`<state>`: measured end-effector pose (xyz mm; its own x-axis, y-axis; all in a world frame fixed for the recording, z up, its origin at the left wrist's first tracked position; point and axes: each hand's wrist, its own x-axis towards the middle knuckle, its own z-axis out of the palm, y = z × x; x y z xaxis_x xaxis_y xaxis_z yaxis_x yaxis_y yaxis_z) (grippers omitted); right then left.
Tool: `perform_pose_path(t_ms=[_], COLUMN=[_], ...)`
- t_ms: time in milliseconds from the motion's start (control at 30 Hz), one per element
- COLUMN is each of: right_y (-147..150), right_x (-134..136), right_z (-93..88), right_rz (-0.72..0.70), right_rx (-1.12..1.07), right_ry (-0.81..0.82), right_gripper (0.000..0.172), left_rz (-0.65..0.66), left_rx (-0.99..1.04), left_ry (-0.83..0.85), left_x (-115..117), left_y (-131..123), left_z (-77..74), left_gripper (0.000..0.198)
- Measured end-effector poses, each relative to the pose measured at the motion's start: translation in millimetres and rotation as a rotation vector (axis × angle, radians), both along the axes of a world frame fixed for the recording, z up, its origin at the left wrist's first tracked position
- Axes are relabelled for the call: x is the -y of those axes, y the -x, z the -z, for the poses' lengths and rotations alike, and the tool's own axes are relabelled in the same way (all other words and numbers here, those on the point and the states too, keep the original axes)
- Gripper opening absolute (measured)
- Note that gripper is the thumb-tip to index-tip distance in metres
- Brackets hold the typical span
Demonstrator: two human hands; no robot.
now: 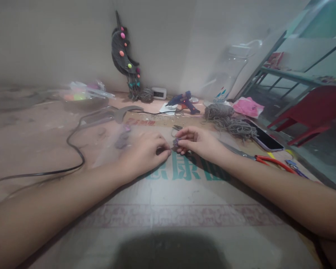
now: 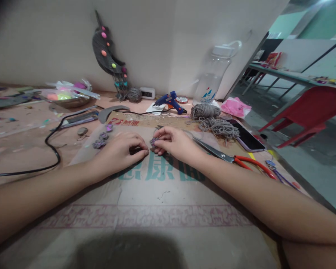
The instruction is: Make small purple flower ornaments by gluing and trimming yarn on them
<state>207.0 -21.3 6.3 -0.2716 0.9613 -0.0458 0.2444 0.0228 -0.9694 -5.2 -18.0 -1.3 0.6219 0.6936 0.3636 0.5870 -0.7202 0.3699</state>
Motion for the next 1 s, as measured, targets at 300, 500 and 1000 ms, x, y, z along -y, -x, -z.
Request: perform_pose_path(t_ms=[300, 500, 1000], right_y=[2, 7, 3], right_x=[6, 14, 8], right_z=[-5.5, -7.6, -6.5], right_rz=[-0.038, -0.013, -0.026], right_rx=[-0.052, -0.019, -0.145], right_ry=[-0.072, -0.234, -0.062], right_gripper=[0.017, 0.017, 0.029], left_rz=[0.019, -0.005, -0.045], left_rx=[0.277, 0.329, 0.410], left_ry=[0.585, 0.650, 0.637], left_x=[-8, -6, -5], left_y=[2, 1, 3], left_z=[-1.0, -3.9, 1.4], left_gripper=[0.032, 0.031, 0.032])
